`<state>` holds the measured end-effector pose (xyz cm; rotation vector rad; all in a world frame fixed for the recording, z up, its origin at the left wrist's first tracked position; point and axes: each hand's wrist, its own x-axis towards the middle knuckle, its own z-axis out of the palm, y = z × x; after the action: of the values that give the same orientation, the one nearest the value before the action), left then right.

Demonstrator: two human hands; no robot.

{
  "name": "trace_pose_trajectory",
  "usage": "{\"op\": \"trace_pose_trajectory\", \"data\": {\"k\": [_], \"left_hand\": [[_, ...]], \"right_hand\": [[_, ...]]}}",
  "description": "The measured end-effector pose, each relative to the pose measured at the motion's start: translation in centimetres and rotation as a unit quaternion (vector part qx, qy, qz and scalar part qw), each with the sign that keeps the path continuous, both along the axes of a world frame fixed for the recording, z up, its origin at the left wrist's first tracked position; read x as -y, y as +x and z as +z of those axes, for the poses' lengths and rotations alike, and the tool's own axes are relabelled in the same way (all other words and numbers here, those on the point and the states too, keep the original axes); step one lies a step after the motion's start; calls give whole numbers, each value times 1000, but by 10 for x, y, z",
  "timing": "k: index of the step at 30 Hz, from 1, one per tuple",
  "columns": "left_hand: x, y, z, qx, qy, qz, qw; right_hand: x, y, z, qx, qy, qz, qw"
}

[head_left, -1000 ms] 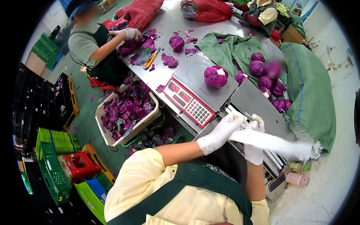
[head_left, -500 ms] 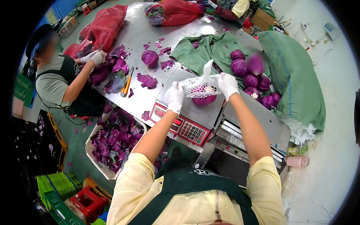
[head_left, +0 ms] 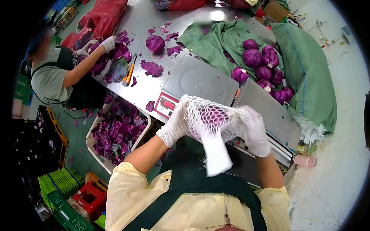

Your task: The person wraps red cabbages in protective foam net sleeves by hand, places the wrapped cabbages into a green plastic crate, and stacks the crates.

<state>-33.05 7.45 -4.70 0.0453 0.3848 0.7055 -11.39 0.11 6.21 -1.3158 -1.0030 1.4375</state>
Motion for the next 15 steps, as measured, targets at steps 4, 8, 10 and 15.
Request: {"op": "trace_pose_trajectory", "data": {"k": [4,8,10,15], "left_hand": [[50,11,27,103,70,-25,992],[90,45,27,142,-78,-20,987],[107,67,10,213,-21,-68,974],[169,111,24,-27,-28,-101,994]], "right_hand": [[46,20,14,-228,-146,124,955],[78,29,-32,-143,-100,-35,984],[109,42,-43,-177,-137,-126,966],[177,54,-30,-211,-127,-225,943]]}}
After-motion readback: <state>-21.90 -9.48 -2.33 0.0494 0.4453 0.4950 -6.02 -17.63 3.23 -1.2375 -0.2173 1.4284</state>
